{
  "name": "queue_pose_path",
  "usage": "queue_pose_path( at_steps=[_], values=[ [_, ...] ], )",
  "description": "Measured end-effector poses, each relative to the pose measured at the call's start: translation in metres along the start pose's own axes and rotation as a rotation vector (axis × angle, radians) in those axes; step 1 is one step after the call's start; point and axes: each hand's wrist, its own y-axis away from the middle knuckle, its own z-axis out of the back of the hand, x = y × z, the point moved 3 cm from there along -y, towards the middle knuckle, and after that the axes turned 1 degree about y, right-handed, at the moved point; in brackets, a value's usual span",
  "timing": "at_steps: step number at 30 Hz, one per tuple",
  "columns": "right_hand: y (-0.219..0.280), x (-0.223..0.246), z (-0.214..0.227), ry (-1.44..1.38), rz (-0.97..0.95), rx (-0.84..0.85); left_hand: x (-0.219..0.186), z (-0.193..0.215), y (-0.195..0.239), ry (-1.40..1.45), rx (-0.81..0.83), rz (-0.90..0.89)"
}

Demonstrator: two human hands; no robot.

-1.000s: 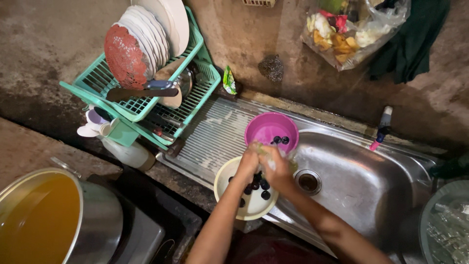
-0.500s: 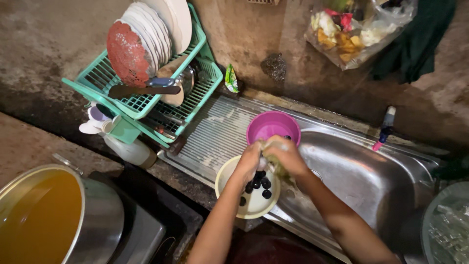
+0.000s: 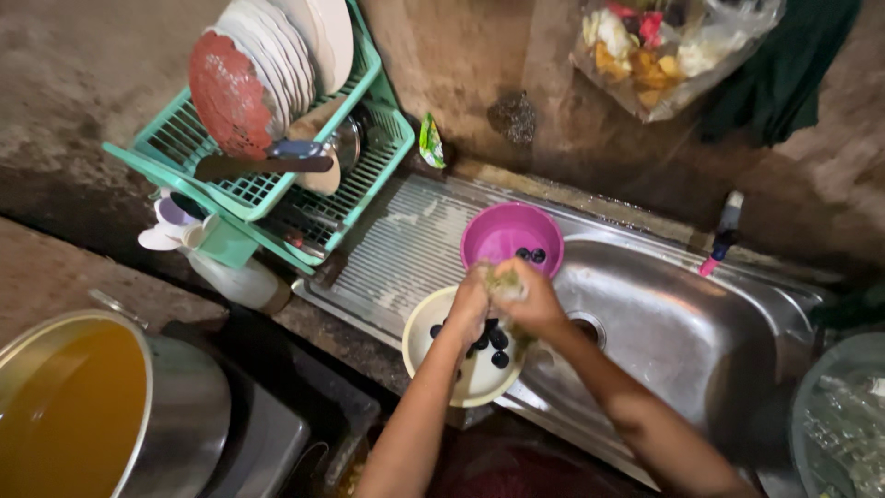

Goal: The person washes dark round fruits in a white bowl using a green leaf, then transfers them one by one into a pink bowl. The person repeatedly rinses the leaf and continues the process over the sink.

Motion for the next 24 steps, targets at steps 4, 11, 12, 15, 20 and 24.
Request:
queue_pose_path(
  at_steps=[4, 11, 12, 15, 20, 24],
  values=[
    [-0.022, -0.014, 0.011, -0.129, 0.136, 0.009, 0.019, 0.016, -0.015, 0.032, 0.146, 0.055],
    [-0.064, -0.048, 0.037, -0.053, -0.092, -0.166, 0.060, 0.064, -0.027, -0.419, 0.039, -0.123],
    [-0.071, -0.053, 0.040, -0.029, -0.004, -0.213, 0.067, 0.071, -0.025, -0.596, -0.043, -0.200],
    [-0.088, -0.076, 0.044, -0.008, 0.000, -0.282, 0.088, 0.086, -0.020, -1.108, -0.161, -0.258],
    [-0.102, -0.092, 0.045, -0.027, -0.016, -0.295, 0.138, 0.093, -0.003, -1.792, 0.206, -0.196],
    [-0.106, -0.084, 0.048, 0.055, -0.029, -0.311, 0.163, 0.101, -0.007, -1.877, 0.168, -0.453]
  ],
)
